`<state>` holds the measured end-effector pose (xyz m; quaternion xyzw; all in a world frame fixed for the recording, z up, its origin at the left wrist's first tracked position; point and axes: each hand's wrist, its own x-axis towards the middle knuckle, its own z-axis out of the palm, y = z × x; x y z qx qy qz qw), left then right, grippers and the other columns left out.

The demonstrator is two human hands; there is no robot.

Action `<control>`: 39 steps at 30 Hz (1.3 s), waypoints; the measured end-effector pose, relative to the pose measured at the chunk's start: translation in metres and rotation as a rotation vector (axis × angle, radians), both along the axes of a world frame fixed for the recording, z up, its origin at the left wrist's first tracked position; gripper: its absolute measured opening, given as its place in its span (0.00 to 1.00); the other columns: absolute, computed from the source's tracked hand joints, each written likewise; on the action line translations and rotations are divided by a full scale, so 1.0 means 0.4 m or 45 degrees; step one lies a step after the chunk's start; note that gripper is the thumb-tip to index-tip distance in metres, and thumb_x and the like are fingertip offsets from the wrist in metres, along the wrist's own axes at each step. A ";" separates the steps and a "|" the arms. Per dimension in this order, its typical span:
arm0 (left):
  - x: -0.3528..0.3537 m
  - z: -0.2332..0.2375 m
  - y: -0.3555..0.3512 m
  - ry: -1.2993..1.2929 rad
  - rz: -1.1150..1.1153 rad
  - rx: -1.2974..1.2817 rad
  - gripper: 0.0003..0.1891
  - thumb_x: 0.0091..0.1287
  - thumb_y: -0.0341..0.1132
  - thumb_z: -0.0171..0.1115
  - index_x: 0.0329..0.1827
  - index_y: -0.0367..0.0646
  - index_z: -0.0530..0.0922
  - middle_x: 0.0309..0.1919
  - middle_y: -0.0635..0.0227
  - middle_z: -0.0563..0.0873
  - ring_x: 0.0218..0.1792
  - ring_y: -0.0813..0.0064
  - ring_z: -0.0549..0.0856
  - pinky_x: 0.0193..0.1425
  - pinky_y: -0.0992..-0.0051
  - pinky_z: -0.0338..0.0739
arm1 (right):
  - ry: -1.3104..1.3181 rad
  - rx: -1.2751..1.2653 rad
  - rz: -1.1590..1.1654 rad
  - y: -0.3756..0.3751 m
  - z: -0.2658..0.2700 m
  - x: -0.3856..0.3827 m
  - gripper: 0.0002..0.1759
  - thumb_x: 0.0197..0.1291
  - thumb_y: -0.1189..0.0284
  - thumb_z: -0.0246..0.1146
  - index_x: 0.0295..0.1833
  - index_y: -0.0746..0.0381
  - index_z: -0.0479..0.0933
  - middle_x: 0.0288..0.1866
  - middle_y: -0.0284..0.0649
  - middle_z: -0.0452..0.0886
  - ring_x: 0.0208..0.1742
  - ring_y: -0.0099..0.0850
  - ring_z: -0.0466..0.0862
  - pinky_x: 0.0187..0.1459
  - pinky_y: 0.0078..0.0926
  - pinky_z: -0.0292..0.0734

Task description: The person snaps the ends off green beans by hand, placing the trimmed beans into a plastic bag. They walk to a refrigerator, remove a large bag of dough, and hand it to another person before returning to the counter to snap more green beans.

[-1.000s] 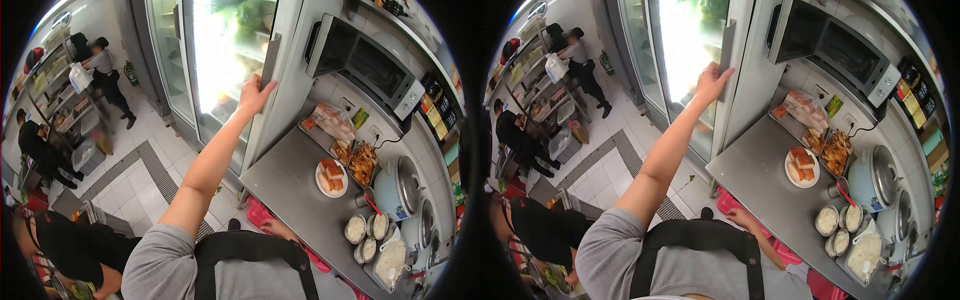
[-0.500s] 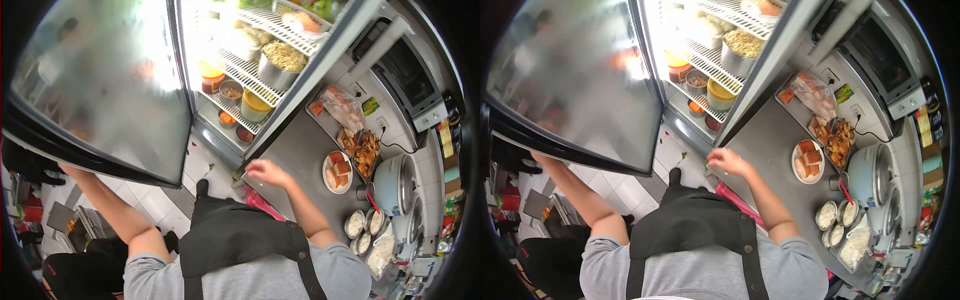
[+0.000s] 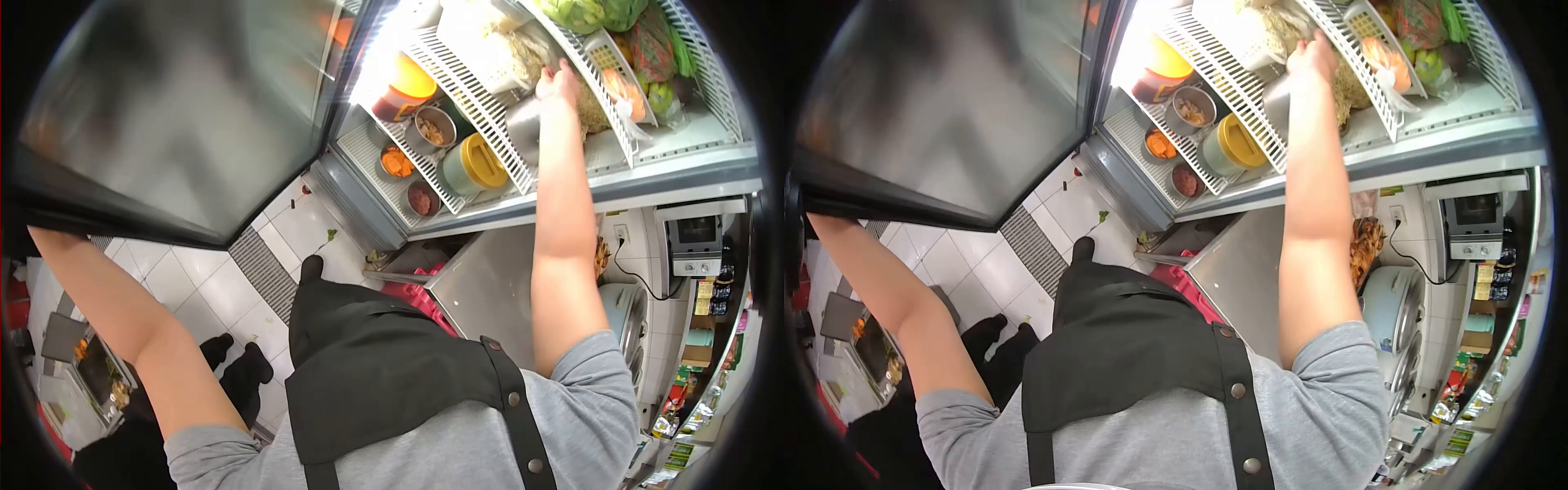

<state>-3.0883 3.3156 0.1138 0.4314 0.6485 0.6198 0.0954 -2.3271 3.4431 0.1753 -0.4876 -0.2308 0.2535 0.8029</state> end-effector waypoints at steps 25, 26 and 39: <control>-0.085 0.021 0.159 0.007 0.117 -0.008 0.15 0.70 0.41 0.50 0.26 0.44 0.70 0.20 0.69 0.76 0.26 0.70 0.74 0.32 0.72 0.67 | 0.506 0.209 -0.375 0.147 0.167 0.132 0.18 0.73 0.67 0.59 0.61 0.65 0.76 0.62 0.42 0.81 0.60 0.37 0.82 0.67 0.43 0.78; -0.091 0.021 0.164 0.005 0.126 -0.012 0.16 0.70 0.41 0.50 0.25 0.44 0.70 0.20 0.69 0.75 0.26 0.71 0.74 0.31 0.72 0.67 | 0.510 0.240 -0.364 0.136 0.169 0.134 0.18 0.73 0.66 0.59 0.61 0.65 0.76 0.62 0.43 0.81 0.60 0.37 0.82 0.67 0.43 0.78; 0.077 0.216 -0.083 0.221 0.542 1.243 0.21 0.70 0.41 0.47 0.15 0.46 0.67 0.12 0.72 0.73 0.17 0.74 0.72 0.22 0.75 0.65 | 0.364 0.781 0.008 -0.165 0.195 0.003 0.18 0.74 0.65 0.57 0.61 0.65 0.76 0.62 0.43 0.81 0.61 0.38 0.82 0.67 0.44 0.78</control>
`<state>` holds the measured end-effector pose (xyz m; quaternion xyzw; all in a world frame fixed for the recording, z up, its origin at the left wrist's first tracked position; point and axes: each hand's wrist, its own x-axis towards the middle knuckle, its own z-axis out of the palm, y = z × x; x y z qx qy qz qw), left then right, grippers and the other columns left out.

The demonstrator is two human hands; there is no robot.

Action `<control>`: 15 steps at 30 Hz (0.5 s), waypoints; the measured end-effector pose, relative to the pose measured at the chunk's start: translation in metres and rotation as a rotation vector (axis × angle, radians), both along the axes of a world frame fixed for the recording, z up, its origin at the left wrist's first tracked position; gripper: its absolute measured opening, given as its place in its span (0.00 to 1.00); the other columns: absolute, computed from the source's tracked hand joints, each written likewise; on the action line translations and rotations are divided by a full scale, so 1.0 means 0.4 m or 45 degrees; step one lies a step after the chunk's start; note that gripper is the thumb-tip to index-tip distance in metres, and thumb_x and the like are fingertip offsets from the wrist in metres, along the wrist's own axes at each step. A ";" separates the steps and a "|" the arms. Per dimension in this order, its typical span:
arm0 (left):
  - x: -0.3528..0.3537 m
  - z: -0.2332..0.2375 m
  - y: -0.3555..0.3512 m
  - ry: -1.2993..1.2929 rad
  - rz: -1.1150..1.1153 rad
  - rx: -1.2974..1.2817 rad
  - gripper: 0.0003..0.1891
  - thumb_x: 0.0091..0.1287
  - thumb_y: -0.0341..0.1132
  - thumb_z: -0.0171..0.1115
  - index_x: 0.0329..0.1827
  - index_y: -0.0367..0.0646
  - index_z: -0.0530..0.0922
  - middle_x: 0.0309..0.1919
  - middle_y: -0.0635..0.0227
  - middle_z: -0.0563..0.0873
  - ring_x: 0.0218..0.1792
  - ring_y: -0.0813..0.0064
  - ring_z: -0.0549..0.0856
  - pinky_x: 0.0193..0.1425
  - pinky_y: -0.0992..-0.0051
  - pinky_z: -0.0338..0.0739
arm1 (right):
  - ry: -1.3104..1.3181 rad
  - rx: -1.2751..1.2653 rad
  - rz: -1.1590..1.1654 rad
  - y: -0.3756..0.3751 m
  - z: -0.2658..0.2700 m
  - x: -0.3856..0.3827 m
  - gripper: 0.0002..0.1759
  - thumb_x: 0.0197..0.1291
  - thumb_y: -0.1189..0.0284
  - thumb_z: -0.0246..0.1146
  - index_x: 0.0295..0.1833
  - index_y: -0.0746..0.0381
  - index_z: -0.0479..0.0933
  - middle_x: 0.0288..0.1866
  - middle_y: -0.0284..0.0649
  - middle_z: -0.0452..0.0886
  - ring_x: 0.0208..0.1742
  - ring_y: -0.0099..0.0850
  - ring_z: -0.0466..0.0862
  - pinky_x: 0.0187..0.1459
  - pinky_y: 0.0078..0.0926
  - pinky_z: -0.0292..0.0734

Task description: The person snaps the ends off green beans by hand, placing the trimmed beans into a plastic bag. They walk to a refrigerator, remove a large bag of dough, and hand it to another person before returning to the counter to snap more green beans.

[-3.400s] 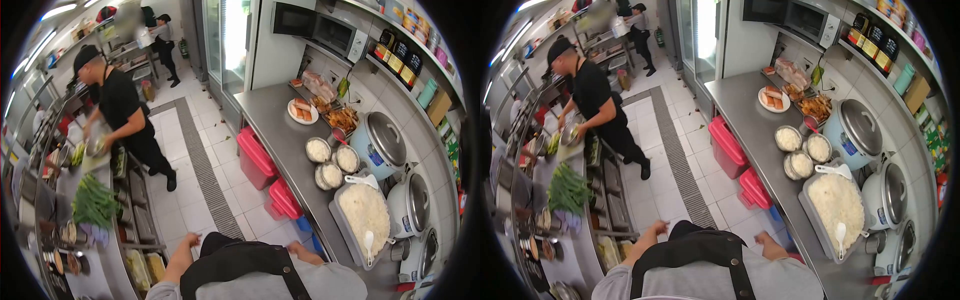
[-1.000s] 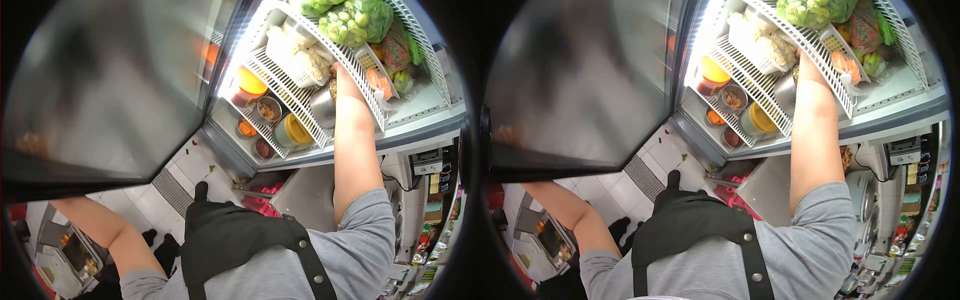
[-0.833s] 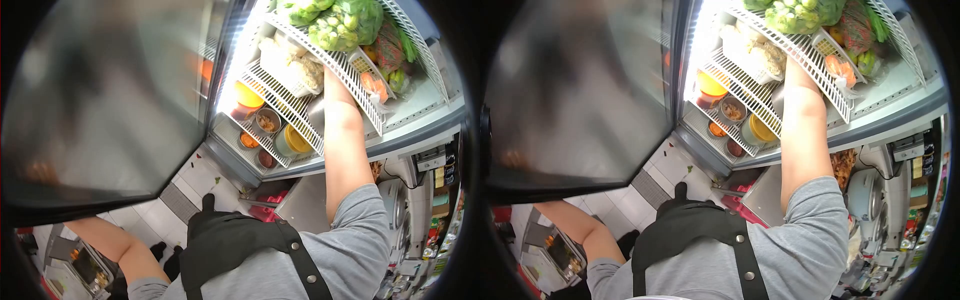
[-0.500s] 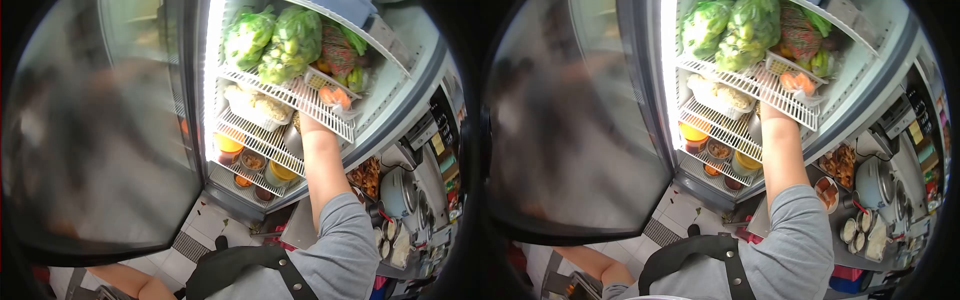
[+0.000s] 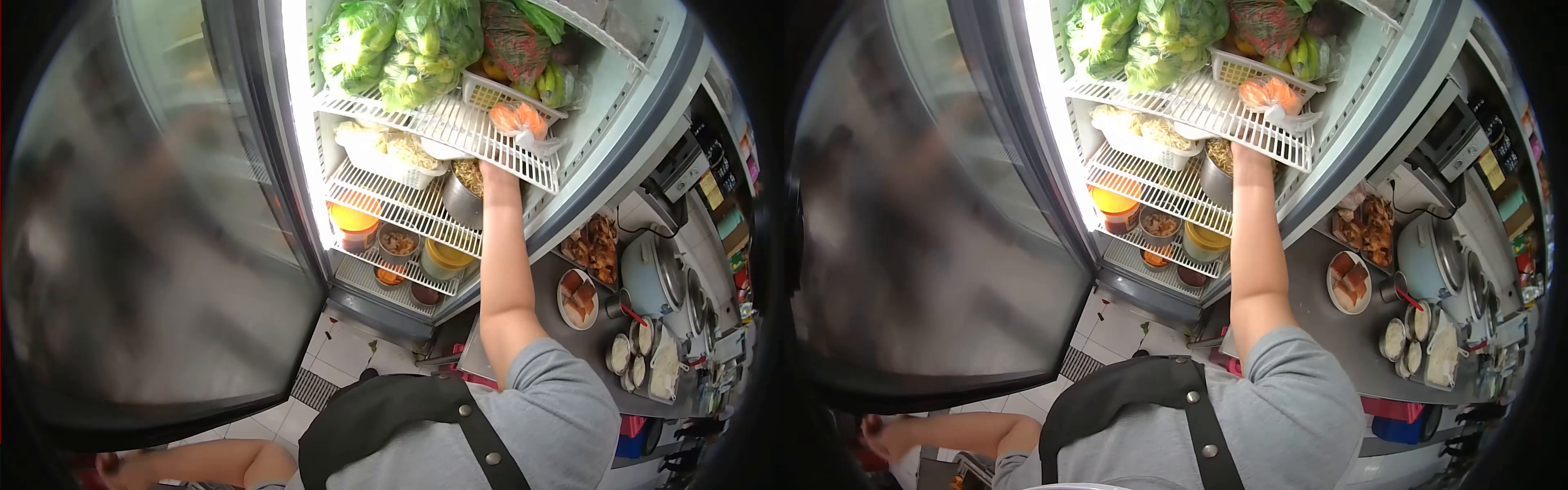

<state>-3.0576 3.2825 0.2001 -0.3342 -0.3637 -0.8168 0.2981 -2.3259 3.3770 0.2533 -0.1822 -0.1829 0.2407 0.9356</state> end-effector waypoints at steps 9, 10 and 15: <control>0.803 -0.209 0.053 -0.353 -2.350 -1.093 0.17 0.79 0.46 0.56 0.46 0.39 0.81 0.37 0.68 0.85 0.34 0.74 0.84 0.38 0.77 0.82 | 0.157 -0.222 0.479 -0.229 -0.252 -0.023 0.25 0.78 0.61 0.53 0.70 0.66 0.69 0.67 0.46 0.79 0.67 0.41 0.80 0.68 0.43 0.76; 0.895 -0.274 0.105 -0.057 -2.472 -1.458 0.25 0.78 0.56 0.54 0.49 0.37 0.80 0.38 0.66 0.86 0.35 0.73 0.86 0.40 0.76 0.82 | 0.131 -0.259 0.481 -0.267 -0.233 -0.071 0.26 0.78 0.61 0.53 0.71 0.67 0.69 0.68 0.46 0.78 0.67 0.41 0.79 0.69 0.43 0.76; 1.190 -0.453 0.162 -1.192 -4.169 -0.828 0.38 0.76 0.63 0.48 0.76 0.39 0.64 0.73 0.51 0.71 0.73 0.56 0.72 0.78 0.53 0.64 | 0.066 -0.323 0.732 -0.374 -0.313 -0.119 0.31 0.77 0.60 0.55 0.75 0.69 0.64 0.71 0.50 0.75 0.69 0.44 0.78 0.70 0.45 0.74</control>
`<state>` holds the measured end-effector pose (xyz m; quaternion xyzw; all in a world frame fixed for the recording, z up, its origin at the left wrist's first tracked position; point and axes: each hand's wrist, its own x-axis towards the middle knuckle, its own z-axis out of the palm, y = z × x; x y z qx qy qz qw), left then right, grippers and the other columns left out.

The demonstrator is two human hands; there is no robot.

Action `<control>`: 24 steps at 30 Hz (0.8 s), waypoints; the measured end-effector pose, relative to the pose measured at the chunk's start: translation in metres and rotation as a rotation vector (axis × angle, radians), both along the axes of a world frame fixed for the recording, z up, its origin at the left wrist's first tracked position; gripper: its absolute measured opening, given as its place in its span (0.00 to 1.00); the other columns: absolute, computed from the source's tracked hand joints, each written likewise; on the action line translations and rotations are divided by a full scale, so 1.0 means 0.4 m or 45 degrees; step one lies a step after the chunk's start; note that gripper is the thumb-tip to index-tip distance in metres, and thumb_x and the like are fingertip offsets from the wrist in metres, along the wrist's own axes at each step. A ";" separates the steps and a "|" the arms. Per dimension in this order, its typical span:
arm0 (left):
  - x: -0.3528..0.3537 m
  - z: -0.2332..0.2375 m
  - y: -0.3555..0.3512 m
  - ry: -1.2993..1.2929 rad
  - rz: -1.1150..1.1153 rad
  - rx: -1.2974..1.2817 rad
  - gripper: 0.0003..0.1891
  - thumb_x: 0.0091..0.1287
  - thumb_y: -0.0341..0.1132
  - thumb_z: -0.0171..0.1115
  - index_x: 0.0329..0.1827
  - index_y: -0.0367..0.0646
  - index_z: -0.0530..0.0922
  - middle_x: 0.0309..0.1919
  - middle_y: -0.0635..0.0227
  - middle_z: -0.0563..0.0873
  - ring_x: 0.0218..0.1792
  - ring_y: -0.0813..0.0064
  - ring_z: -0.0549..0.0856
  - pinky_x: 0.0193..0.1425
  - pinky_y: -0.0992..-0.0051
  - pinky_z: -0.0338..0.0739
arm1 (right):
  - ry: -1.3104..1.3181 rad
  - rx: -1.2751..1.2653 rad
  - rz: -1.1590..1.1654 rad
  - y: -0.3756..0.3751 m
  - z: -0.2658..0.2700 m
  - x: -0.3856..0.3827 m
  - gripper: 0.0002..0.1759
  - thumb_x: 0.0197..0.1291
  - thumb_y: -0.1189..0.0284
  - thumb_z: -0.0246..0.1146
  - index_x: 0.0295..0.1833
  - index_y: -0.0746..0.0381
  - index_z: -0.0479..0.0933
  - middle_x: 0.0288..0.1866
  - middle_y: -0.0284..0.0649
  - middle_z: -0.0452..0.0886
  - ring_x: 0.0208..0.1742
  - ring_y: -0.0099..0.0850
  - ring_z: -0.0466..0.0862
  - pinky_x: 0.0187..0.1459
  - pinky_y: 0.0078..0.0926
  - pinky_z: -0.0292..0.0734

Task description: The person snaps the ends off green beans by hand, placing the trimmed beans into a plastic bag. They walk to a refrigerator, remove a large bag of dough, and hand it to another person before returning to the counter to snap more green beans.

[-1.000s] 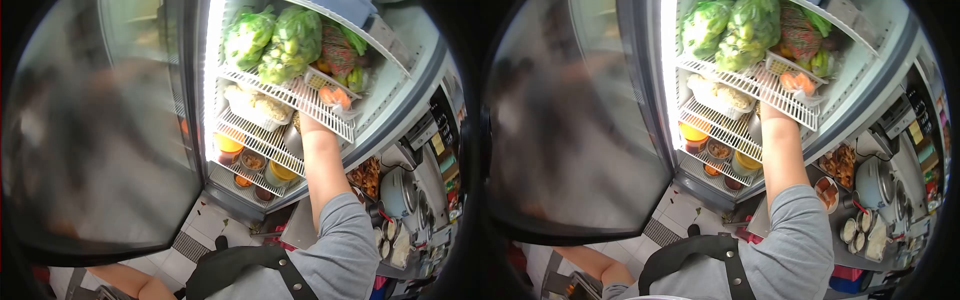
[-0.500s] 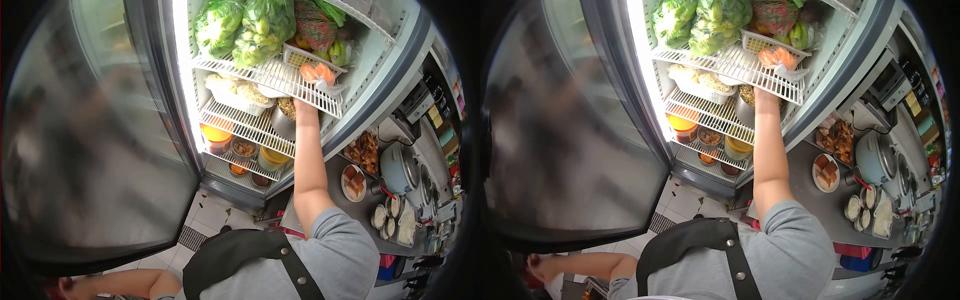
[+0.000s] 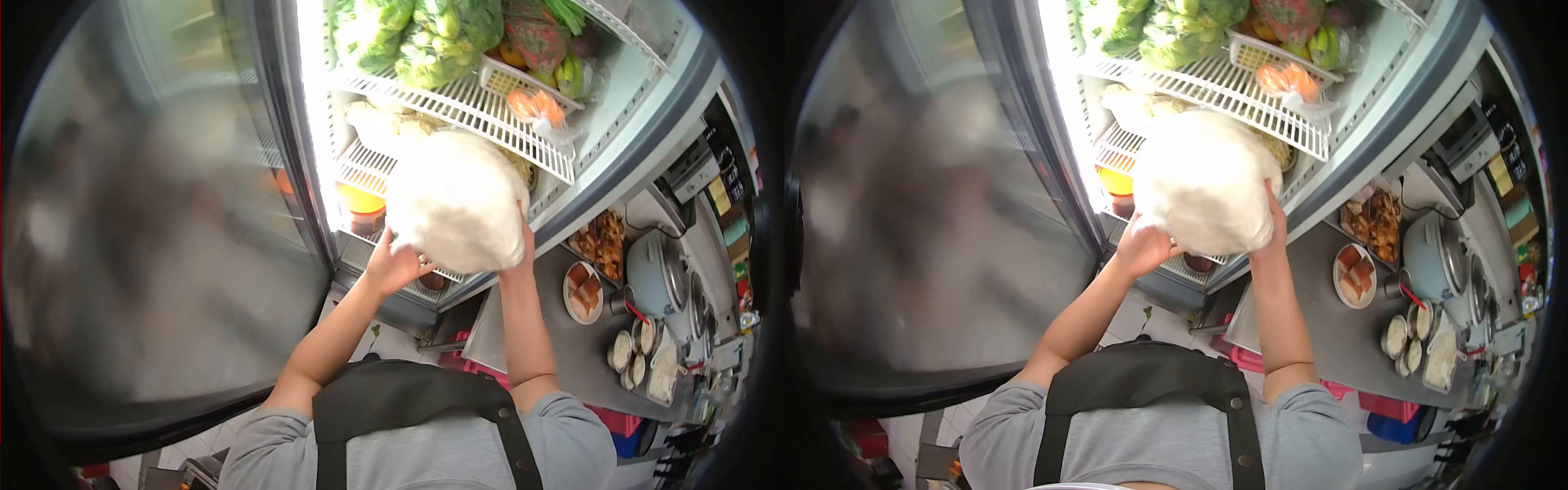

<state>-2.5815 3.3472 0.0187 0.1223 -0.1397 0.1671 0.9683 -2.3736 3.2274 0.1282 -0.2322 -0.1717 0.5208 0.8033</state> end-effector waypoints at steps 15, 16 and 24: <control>-0.029 0.018 -0.169 0.339 0.429 0.519 0.37 0.78 0.56 0.46 0.83 0.47 0.51 0.81 0.60 0.58 0.81 0.60 0.59 0.84 0.57 0.53 | -2.591 -0.618 -0.793 -0.144 0.017 -0.174 0.44 0.58 0.54 0.72 0.78 0.56 0.65 0.80 0.49 0.61 0.79 0.51 0.62 0.75 0.51 0.59; -0.035 0.018 -0.170 0.355 0.436 0.535 0.37 0.79 0.55 0.46 0.84 0.47 0.50 0.82 0.60 0.57 0.81 0.60 0.58 0.84 0.57 0.52 | -2.732 -0.633 -0.706 -0.146 0.030 -0.225 0.47 0.59 0.47 0.68 0.80 0.54 0.62 0.83 0.49 0.55 0.81 0.54 0.56 0.76 0.57 0.52; -0.099 -0.023 -0.161 0.282 0.227 0.131 0.36 0.82 0.54 0.39 0.85 0.48 0.43 0.84 0.62 0.48 0.83 0.66 0.52 0.85 0.60 0.47 | -2.692 -0.539 -0.111 -0.121 -0.135 -0.324 0.58 0.59 0.32 0.59 0.86 0.48 0.45 0.87 0.52 0.38 0.84 0.63 0.40 0.78 0.68 0.35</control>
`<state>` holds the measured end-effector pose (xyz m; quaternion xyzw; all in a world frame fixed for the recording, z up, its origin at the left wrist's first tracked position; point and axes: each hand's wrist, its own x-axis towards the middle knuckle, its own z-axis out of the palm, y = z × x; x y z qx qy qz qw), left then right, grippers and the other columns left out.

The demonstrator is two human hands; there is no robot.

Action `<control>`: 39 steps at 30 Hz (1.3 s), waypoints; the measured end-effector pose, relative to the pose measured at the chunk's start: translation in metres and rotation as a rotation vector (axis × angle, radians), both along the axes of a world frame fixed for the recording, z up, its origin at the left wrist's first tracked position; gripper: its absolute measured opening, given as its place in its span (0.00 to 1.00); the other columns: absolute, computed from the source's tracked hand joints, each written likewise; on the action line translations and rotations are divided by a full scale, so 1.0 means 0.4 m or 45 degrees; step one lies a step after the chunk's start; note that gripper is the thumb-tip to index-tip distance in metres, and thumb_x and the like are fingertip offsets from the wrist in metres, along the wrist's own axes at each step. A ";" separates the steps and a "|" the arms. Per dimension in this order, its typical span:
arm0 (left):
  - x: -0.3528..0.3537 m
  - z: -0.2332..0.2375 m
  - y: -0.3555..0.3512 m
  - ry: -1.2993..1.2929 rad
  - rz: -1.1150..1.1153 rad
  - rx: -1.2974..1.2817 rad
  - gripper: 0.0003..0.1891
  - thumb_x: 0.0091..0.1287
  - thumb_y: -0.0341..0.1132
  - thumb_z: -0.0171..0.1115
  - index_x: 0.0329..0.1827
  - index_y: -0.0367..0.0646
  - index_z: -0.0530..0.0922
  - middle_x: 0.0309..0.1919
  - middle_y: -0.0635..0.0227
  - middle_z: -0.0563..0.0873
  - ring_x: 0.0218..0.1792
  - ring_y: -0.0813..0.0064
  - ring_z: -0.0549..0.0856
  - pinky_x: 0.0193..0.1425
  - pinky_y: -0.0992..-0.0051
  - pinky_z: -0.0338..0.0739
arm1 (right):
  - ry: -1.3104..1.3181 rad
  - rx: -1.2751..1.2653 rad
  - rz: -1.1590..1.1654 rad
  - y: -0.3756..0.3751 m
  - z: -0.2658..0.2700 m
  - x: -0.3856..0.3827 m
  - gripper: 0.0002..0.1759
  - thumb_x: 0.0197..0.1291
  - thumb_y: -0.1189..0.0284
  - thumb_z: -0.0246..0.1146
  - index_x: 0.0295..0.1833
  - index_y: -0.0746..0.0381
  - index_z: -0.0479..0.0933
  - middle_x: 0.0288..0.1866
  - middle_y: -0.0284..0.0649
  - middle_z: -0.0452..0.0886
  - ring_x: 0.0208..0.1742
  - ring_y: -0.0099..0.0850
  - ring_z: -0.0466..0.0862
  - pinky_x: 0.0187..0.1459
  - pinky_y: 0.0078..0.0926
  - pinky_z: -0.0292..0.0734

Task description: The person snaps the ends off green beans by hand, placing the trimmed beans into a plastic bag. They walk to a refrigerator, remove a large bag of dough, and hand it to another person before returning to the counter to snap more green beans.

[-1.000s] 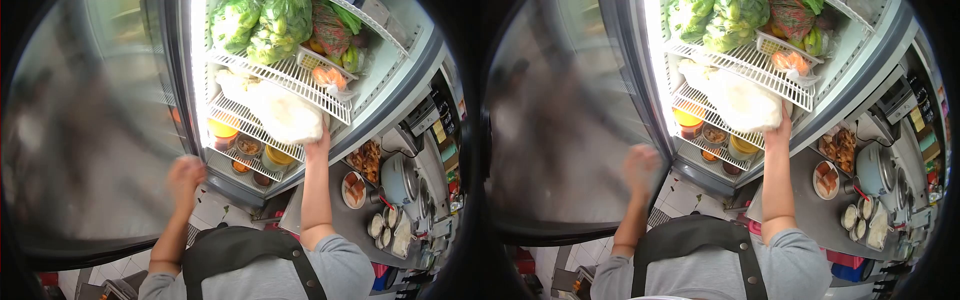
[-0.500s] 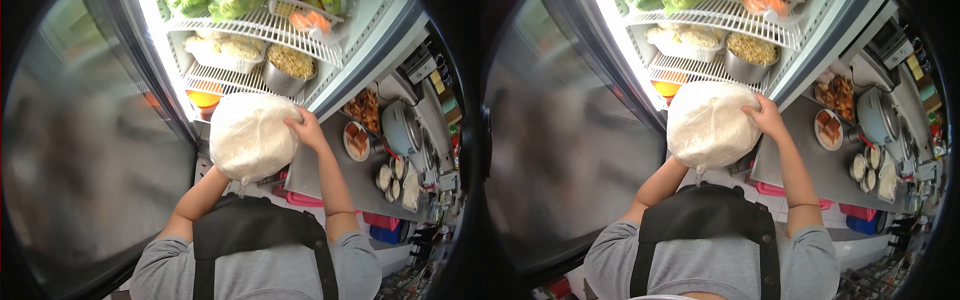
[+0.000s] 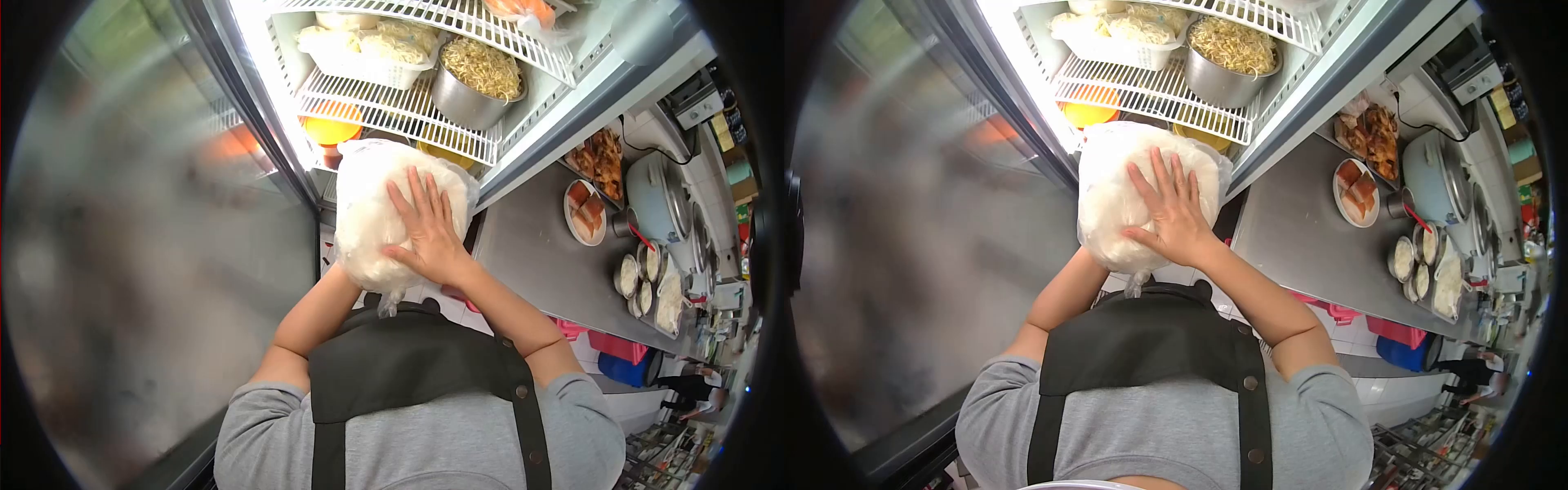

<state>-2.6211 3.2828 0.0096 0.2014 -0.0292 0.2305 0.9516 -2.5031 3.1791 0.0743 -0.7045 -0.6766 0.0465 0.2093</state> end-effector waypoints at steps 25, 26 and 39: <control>0.055 0.164 -0.128 0.660 0.449 2.516 0.71 0.34 0.52 0.84 0.84 0.48 0.51 0.82 0.42 0.45 0.82 0.35 0.45 0.79 0.36 0.43 | 3.159 0.564 0.265 -0.129 -0.030 0.088 0.32 0.78 0.51 0.51 0.77 0.58 0.63 0.74 0.43 0.70 0.73 0.34 0.72 0.74 0.37 0.67; 0.053 0.153 -0.110 0.592 0.432 2.413 0.70 0.33 0.50 0.84 0.84 0.48 0.51 0.82 0.42 0.46 0.81 0.35 0.46 0.80 0.37 0.45 | 3.161 0.539 0.240 -0.115 -0.051 0.087 0.31 0.78 0.51 0.51 0.77 0.58 0.63 0.74 0.43 0.71 0.73 0.34 0.73 0.74 0.37 0.68; 0.023 0.090 -0.007 0.458 0.447 2.055 0.49 0.42 0.33 0.71 0.76 0.35 0.66 0.73 0.42 0.69 0.75 0.45 0.68 0.77 0.55 0.66 | 3.169 0.361 0.289 -0.030 -0.078 0.090 0.30 0.77 0.48 0.50 0.71 0.57 0.69 0.66 0.39 0.77 0.64 0.34 0.80 0.63 0.39 0.80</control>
